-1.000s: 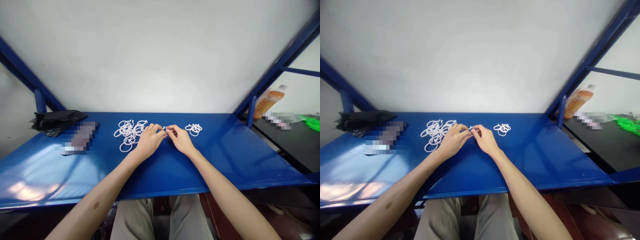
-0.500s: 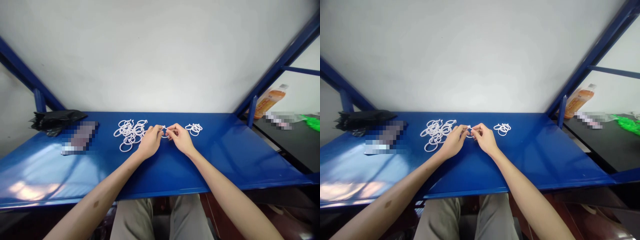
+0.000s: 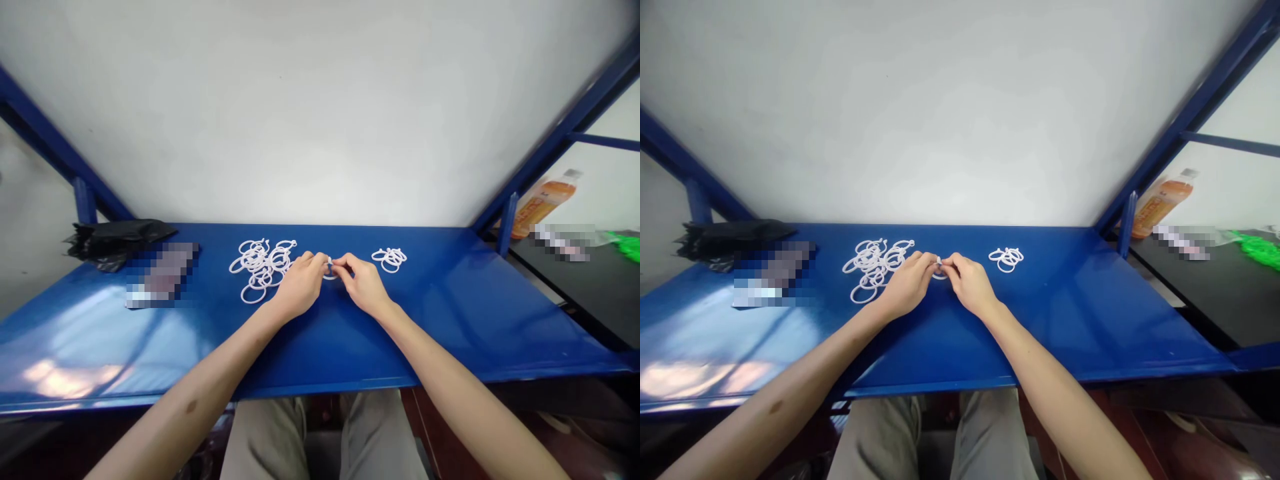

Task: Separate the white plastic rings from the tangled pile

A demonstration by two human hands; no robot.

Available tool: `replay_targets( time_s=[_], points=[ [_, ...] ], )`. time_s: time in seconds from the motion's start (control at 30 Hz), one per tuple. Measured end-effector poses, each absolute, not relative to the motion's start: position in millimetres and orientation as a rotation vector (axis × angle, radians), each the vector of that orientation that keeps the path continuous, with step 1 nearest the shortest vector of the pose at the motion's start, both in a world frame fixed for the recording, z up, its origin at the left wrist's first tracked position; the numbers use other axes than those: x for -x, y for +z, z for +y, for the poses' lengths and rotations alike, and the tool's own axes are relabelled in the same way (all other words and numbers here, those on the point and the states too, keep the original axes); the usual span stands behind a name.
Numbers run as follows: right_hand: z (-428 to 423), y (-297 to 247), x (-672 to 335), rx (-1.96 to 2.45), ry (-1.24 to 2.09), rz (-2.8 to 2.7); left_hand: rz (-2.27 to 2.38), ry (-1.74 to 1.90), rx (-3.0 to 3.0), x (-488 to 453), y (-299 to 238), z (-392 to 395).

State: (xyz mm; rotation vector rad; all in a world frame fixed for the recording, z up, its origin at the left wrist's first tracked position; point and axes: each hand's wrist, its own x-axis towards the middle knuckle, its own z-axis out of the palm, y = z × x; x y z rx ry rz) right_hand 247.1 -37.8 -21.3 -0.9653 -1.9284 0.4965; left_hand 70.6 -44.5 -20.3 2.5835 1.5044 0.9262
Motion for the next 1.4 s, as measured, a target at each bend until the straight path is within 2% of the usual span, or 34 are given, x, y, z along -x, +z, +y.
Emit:
replay_targets(
  time_s=[0.1, 0.2, 0.37, 0.53, 0.8, 1.07, 1.17, 1.3, 1.4],
  points=[
    [-24, -19, -259, 1.082, 0.307, -1.859, 1.583, 0.89, -2.685, -65, -15, -39],
    [-5, -16, -288, 1.274, 0.142, -1.667, 1.94, 0.853, -2.641, -48, -15, -31],
    [18, -20, -345, 1.595, 0.196, -1.268, 2.337, 0.636, -2.432, -14, -16, -20],
    [23, -28, -362, 1.743, 0.116, -1.316, 2.32, 0.555, -2.416, -8, -11, -19],
    [20, -31, -351, 1.79, 0.099, -1.399, 2.284, 0.842, -2.426, -15, -5, -25],
    [10, -22, -331, 1.565, -0.151, -1.488, 2.091, 1.144, -2.462, -35, -5, -30],
    [-5, -15, -302, 1.316, -0.005, -1.648, 1.977, 1.219, -2.475, -47, -4, -34],
    [-27, -14, -260, 1.084, 0.527, -1.792, 1.877, 1.215, -2.514, -59, -5, -41],
    [-36, -19, -245, 0.995, 0.723, -1.788, 1.823, 1.145, -2.556, -63, -6, -44]
  ],
)
